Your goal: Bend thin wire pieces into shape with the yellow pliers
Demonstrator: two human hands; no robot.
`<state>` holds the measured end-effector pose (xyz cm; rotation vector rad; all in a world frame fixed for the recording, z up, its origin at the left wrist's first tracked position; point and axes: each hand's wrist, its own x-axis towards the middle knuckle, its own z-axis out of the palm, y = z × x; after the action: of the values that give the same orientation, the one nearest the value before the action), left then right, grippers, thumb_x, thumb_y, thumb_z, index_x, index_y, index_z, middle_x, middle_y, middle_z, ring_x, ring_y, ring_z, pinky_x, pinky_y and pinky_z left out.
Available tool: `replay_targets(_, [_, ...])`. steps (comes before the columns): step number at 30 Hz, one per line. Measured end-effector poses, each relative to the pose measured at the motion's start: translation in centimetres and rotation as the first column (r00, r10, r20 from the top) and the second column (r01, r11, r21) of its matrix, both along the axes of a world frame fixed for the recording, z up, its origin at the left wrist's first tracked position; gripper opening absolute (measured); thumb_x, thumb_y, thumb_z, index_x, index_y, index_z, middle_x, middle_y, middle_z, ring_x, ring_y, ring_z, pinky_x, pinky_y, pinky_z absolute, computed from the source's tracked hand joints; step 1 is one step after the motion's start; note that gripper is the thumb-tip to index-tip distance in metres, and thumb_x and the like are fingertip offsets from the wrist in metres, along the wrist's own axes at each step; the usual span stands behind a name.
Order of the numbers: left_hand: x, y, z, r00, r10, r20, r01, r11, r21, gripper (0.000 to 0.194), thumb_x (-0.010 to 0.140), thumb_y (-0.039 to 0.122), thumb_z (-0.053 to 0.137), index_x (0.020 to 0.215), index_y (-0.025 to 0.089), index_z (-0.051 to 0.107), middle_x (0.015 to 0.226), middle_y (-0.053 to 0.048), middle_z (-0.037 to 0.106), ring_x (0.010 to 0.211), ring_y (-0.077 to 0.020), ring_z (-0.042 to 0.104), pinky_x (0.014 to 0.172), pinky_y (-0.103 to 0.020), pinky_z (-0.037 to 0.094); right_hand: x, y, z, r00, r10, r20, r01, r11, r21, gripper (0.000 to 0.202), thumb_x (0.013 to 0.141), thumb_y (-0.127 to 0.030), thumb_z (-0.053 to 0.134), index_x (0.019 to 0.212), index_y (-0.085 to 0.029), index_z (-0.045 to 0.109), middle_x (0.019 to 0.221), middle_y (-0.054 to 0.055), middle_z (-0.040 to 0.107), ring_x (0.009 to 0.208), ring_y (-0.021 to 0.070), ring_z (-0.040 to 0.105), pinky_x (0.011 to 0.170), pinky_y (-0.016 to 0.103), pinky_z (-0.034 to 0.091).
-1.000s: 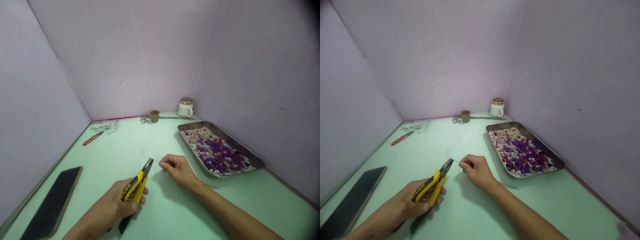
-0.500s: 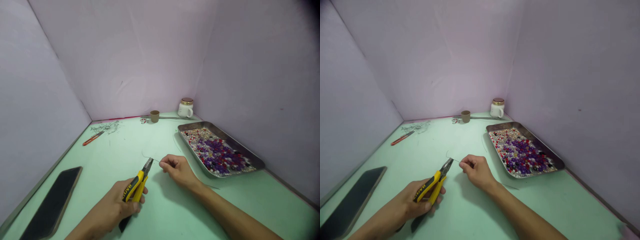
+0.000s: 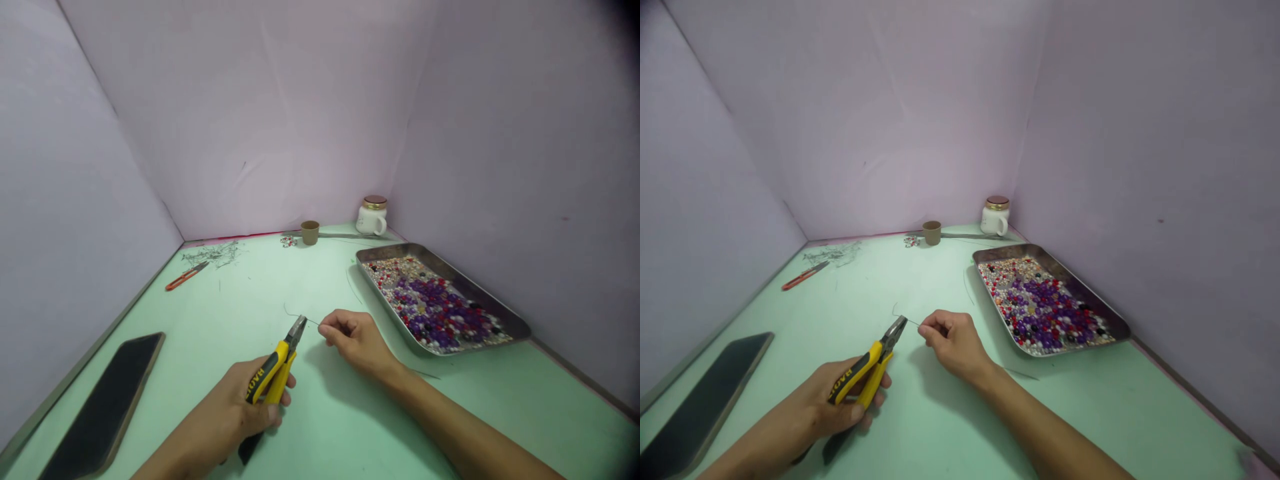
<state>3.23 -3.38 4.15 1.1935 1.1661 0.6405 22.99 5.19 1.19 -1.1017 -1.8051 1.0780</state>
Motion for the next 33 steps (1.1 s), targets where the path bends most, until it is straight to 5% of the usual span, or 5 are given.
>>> replay_targets(21, [0.1,-0.2,0.4,1.000,-0.007,0.013,0.007,1.000,-0.003,0.032,0.064,0.012,0.050,0.096,0.016,0.055,0.085,-0.003,0.058,0.070,-0.0150,0.052,0.068,-0.030,0.042,0.0,0.0,-0.2,1.000,-0.011,0.006,0.011,1.000,-0.008,0.014,0.073,-0.025,0.052,0.065,-0.016,0.059,0.053,-0.001,0.056,0.049,0.0097,0.047,0.047,0.020,0.036])
replay_targets(33, [1.0,-0.2,1.7,0.978,-0.015,-0.208,0.029,0.998,0.062,0.020,0.064,0.008,0.044,0.082,0.017,0.050,0.070,0.001,0.054,0.059,-0.0120,0.046,0.056,-0.024,0.038,0.0,-0.2,0.0,1.000,-0.005,-0.009,0.004,1.000,-0.026,0.014,0.073,-0.024,0.052,0.064,-0.016,0.059,0.053,-0.001,0.056,0.048,0.0095,0.046,0.047,0.020,0.036])
